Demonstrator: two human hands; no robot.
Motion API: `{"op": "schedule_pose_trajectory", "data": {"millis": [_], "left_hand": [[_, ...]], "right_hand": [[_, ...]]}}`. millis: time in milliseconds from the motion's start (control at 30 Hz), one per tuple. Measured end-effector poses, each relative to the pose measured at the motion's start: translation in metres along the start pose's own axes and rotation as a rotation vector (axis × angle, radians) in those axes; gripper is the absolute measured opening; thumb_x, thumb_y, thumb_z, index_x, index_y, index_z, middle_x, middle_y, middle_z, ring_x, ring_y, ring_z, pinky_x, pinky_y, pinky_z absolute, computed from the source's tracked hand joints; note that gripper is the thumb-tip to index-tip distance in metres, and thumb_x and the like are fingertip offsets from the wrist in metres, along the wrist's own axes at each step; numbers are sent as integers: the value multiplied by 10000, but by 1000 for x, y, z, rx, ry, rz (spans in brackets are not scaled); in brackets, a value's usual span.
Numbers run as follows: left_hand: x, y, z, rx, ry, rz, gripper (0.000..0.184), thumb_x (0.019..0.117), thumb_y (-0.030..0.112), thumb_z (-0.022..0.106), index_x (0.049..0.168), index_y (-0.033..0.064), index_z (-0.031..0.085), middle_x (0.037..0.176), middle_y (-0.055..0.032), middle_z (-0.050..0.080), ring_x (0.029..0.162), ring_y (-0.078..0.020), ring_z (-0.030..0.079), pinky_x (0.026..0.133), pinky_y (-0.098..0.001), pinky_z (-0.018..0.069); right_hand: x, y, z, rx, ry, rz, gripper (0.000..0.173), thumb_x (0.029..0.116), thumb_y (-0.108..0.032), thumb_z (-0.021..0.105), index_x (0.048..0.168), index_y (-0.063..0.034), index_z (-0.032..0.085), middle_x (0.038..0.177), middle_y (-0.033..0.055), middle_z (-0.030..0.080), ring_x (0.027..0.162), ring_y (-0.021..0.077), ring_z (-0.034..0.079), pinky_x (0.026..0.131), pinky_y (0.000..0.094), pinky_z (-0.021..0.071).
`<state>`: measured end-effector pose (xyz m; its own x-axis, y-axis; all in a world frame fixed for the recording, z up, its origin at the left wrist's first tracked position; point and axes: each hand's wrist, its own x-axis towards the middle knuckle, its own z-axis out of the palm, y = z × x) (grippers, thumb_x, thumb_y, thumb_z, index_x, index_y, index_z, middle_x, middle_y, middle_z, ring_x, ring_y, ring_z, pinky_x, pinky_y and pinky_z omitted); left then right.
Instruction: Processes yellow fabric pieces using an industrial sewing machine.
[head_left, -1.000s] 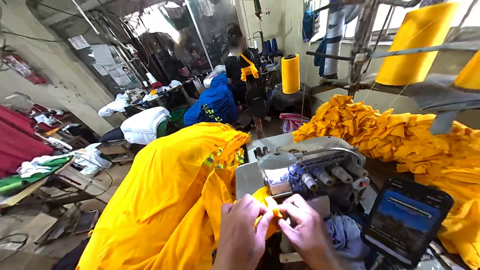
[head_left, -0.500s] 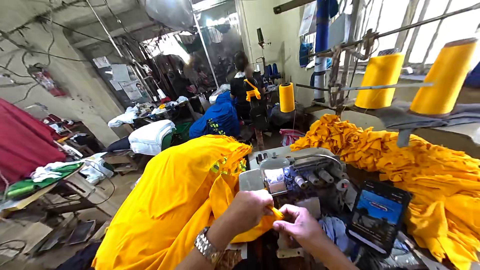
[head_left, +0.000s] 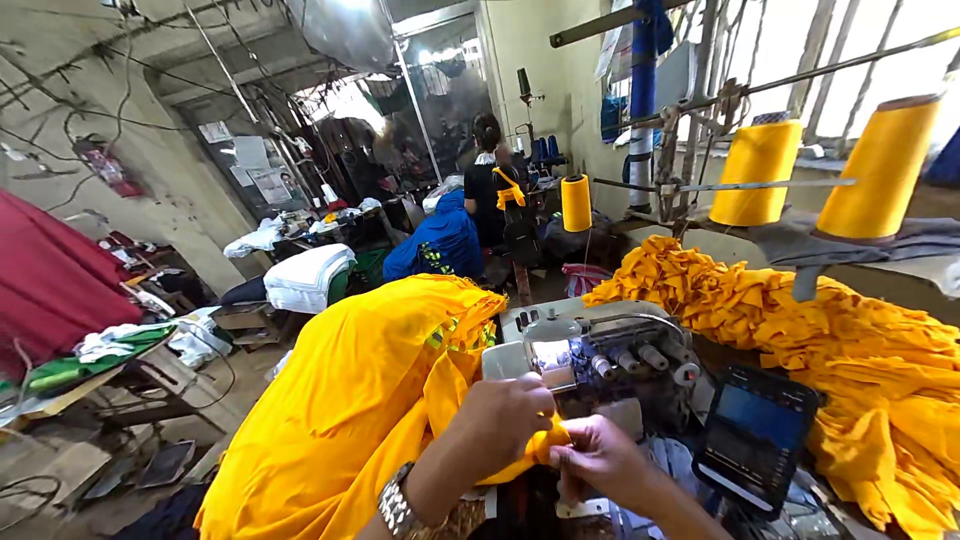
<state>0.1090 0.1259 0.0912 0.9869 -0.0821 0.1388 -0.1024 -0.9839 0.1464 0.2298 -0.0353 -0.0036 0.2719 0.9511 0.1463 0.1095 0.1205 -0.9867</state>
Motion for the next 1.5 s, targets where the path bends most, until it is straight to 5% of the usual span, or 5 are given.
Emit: {"op": "schedule_pose_trajectory", "data": {"millis": [333, 1000, 1233, 1367, 1500], "left_hand": [[-36, -42, 9, 163, -345, -417, 292, 922, -17, 551, 1121, 97, 732, 1199, -175, 655, 1181, -406, 584, 985, -663, 418], [-1, -45, -21, -368, -285, 298, 157, 969, 196, 666, 961, 64, 750, 865, -28, 696, 717, -83, 597, 638, -267, 501], [2, -10, -13, 216, -98, 271, 106, 963, 205, 680, 879, 141, 691, 796, 6, 617, 687, -151, 636, 565, -350, 531], [25, 2, -5, 77, -432, 191, 402, 946, 292, 726, 1276, 87, 624, 1177, -116, 626, 927, -273, 682, 708, -490, 580], [38, 11, -8, 78, -617, 125, 348, 1008, 341, 642, 979, -3, 688, 878, -169, 685, 864, -363, 684, 720, -595, 521]], "right_hand": [[-16, 37, 14, 131, 156, 39, 201, 1005, -230, 638, 1005, -46, 721, 822, 38, 743, 723, 151, 730, 704, 336, 637], [18, 0, -5, 4, 68, -70, 293, 1009, -340, 632, 1127, -85, 715, 978, 17, 743, 845, 118, 723, 731, 311, 628], [9, 5, 2, -289, -60, -136, 384, 958, -427, 704, 1057, -57, 697, 937, 27, 711, 845, 78, 686, 776, 306, 592], [-12, 12, 17, -343, 11, -99, 353, 917, -388, 746, 1059, -67, 718, 929, 34, 735, 884, 85, 709, 798, 336, 604], [-12, 16, 10, -293, -10, -115, 323, 931, -320, 741, 1124, -62, 710, 1010, 30, 736, 947, 71, 702, 857, 305, 595]]}}
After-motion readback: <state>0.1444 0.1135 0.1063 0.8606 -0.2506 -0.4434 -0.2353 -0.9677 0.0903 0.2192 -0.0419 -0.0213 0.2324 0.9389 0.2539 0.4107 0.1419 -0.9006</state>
